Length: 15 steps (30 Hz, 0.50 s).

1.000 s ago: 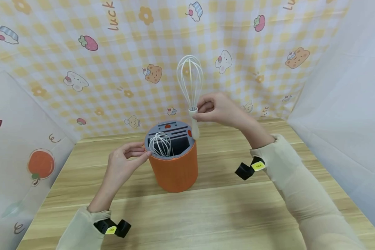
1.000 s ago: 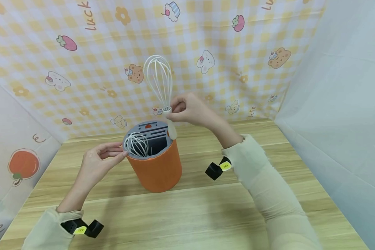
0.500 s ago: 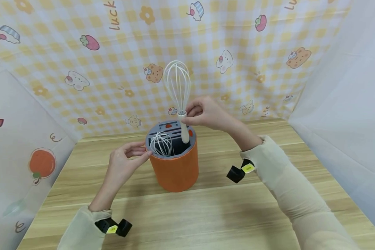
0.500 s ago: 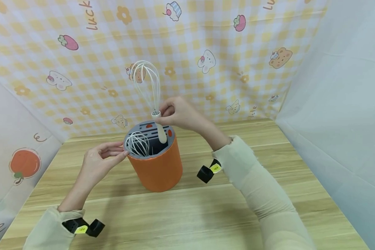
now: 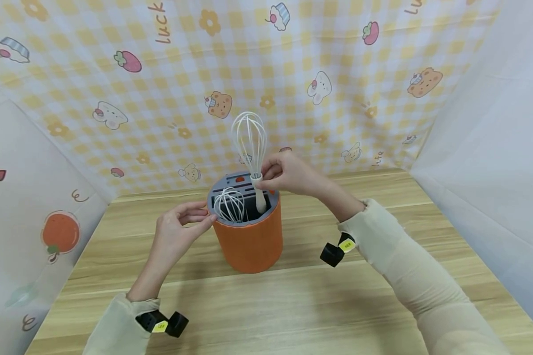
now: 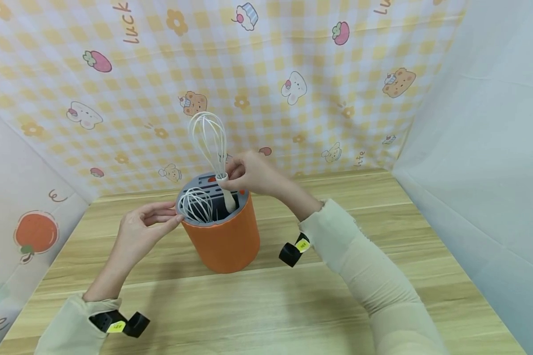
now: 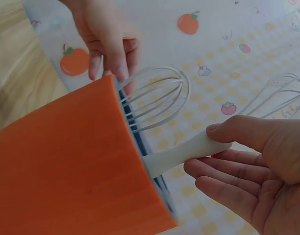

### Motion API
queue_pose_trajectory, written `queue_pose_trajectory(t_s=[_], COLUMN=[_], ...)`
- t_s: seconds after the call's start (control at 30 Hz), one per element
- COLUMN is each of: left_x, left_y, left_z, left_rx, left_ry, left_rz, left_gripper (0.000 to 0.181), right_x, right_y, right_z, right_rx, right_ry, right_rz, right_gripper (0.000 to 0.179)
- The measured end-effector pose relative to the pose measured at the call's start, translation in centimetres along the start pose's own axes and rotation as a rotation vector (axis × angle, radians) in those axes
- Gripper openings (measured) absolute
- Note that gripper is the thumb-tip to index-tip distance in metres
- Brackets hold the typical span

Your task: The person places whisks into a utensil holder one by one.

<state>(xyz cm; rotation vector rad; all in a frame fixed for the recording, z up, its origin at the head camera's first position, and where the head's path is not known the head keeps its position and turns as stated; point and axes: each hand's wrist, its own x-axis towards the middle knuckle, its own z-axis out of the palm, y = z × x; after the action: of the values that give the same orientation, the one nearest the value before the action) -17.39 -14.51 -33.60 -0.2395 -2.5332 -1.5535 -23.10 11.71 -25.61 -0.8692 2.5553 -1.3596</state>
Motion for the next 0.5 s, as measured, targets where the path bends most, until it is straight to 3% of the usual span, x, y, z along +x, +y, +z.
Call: queue_pose_trajectory(t_s=[0.5], left_x=[-0.1], left_y=[0.4], left_z=[0.1], left_rx=[-0.015], left_ry=[-0.003], left_rz=[-0.027], left_gripper=[0.045], right_x=[0.1], right_y=[1.4], right_z=[1.5], right_rx=[-0.035], right_ry=[-0.062], right_rz=[0.032], right_gripper=[0.015])
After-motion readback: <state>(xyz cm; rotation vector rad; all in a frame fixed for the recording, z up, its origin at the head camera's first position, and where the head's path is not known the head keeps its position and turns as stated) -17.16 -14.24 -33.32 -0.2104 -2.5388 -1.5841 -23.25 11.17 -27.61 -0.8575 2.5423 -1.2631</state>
